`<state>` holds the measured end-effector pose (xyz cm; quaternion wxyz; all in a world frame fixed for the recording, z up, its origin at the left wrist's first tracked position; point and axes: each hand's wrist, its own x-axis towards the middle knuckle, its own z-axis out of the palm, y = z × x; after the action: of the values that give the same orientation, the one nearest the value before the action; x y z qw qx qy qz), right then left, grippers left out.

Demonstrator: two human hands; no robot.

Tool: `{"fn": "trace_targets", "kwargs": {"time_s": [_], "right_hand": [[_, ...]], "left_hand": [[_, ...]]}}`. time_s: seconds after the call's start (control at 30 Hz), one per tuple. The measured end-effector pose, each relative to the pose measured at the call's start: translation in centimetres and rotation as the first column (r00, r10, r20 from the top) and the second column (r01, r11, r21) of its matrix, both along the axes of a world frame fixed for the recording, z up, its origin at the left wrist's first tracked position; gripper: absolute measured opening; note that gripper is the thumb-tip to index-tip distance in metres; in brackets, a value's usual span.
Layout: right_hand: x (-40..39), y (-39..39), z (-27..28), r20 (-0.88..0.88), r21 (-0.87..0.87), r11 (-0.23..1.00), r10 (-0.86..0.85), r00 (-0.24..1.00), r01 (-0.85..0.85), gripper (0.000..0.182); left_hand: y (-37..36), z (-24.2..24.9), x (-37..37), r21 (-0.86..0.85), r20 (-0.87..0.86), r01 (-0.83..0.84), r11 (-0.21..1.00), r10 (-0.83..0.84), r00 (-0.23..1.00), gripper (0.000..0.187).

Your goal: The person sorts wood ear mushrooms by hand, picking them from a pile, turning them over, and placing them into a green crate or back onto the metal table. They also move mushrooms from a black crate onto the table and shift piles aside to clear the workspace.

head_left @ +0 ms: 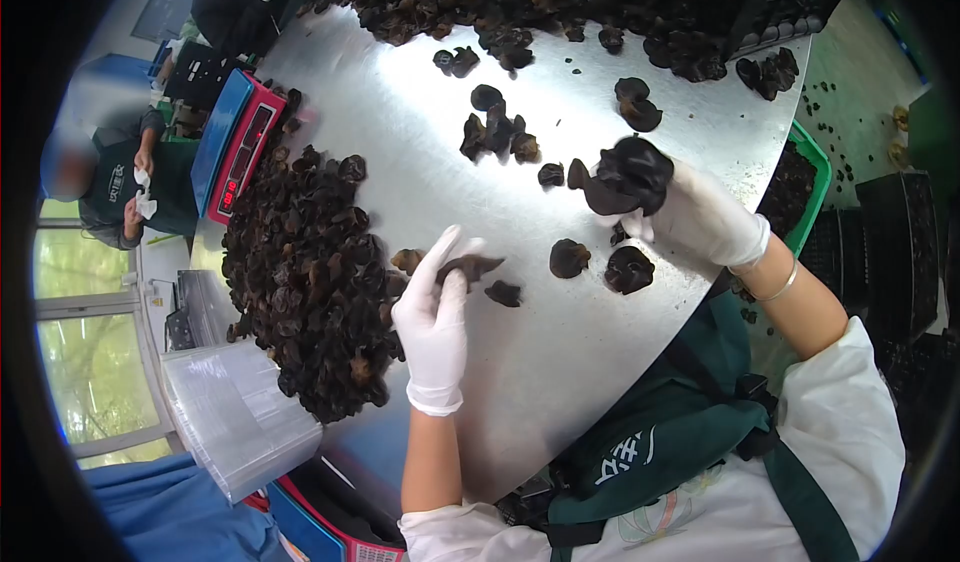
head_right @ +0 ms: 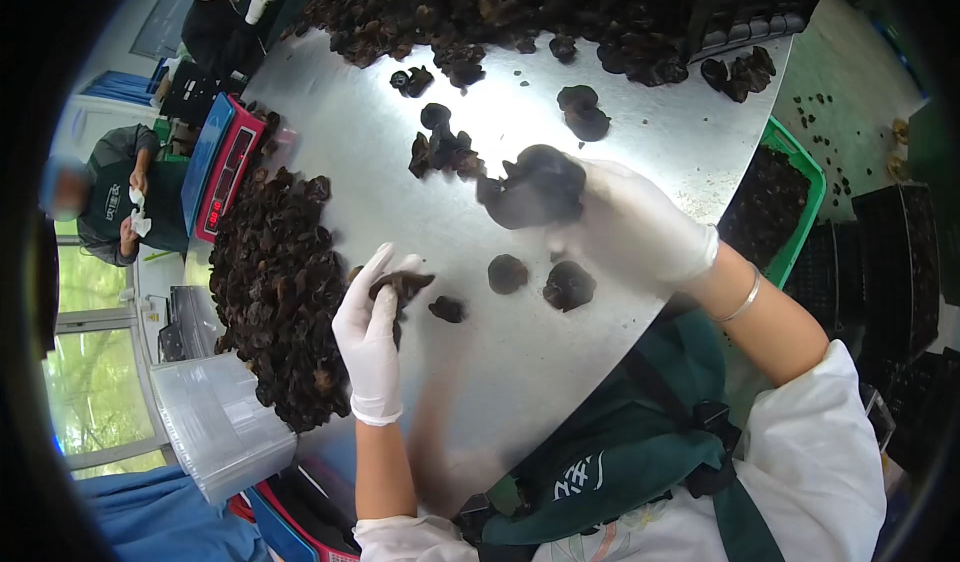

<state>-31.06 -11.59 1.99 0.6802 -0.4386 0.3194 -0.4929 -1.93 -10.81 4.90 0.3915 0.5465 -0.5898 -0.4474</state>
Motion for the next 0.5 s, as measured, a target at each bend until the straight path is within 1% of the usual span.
{"fn": "trace_targets", "kwargs": {"time_s": [0.03, 0.07, 0.1, 0.13, 0.17, 0.2, 0.23, 0.27, 0.3, 0.33, 0.43, 0.47, 0.5], "right_hand": [[0.0, 0.2, 0.4, -0.103, -0.045, 0.997, -0.066, 0.993, 0.062, 0.037], [0.1, 0.8, 1.0, -0.303, -0.108, 0.97, -0.241, 0.922, 0.217, 0.027], [0.7, 1.2, 0.0, -0.448, -0.325, 0.917, -0.363, 0.817, 0.229, 0.032], [1.3, 1.6, -0.9, -0.545, -0.522, 0.823, -0.523, 0.655, 0.223, 0.037], [2.3, 1.8, -1.9, -0.594, -0.616, 0.771, -0.588, 0.549, 0.159, 0.042], [3.9, 2.2, -1.9, -0.65, -0.601, 0.79, -0.573, 0.499, 0.125, 0.049], [4.8, 1.5, -1.5, -0.663, -0.562, 0.827, -0.432, 0.611, -0.025, 0.05], [6.8, 1.3, -3.3, -0.632, -0.676, 0.732, -0.513, 0.58, -0.089, 0.051], [8.8, 0.8, -3.2, -0.647, -0.686, 0.704, -0.472, 0.599, -0.186, 0.049], [10.6, 0.4, -3.1, -0.617, -0.713, 0.655, -0.417, 0.668, -0.25, 0.046], [12.3, -5.3, -2.1, -0.53, -0.834, 0.475, -0.548, 0.647, -0.281, 0.043], [12.4, -7.5, -1.7, -0.579, -0.8, 0.564, -0.635, 0.511, -0.205, 0.044], [12.2, -9.6, -1.6, -0.626, -0.766, 0.634, -0.693, 0.359, -0.112, 0.045]], "left_hand": [[0.3, -0.1, 0.7, -0.004, 0.046, -0.008, 1.0, 0.008, 0.999, 0.043], [0.6, -0.6, 1.5, -0.063, 0.138, -0.02, 0.998, 0.029, 0.99, 0.051], [0.9, -0.9, 1.7, -0.299, 0.279, 0.054, 0.953, 0.033, 0.96, 0.052], [1.2, -1.0, 1.7, -0.504, 0.412, 0.16, 0.849, 0.073, 0.908, 0.053], [1.6, -1.2, 1.9, -0.657, 0.523, 0.288, 0.697, 0.147, 0.84, 0.054], [2.3, -1.8, 2.6, -0.657, 0.604, 0.436, 0.616, 0.084, 0.792, 0.055], [3.2, -2.1, 2.5, -0.586, 0.667, 0.578, 0.567, -0.066, 0.742, 0.046], [4.2, -3.2, 1.6, -0.569, 0.64, 0.675, 0.47, -0.262, 0.722, 0.036], [5.1, -3.6, 0.3, -0.593, 0.691, 0.739, 0.32, -0.27, 0.671, 0.026], [5.6, -3.1, -0.7, -0.532, 0.745, 0.808, 0.252, -0.315, 0.589, 0.024], [5.2, -3.7, -2.1, -0.462, 0.817, 0.845, 0.27, -0.241, 0.523, 0.033], [4.8, -3.9, -2.2, -0.458, 0.807, 0.813, 0.359, -0.215, 0.55, 0.042], [4.3, -3.6, -2.6, -0.428, 0.763, 0.755, 0.497, -0.249, 0.596, 0.045]]}}
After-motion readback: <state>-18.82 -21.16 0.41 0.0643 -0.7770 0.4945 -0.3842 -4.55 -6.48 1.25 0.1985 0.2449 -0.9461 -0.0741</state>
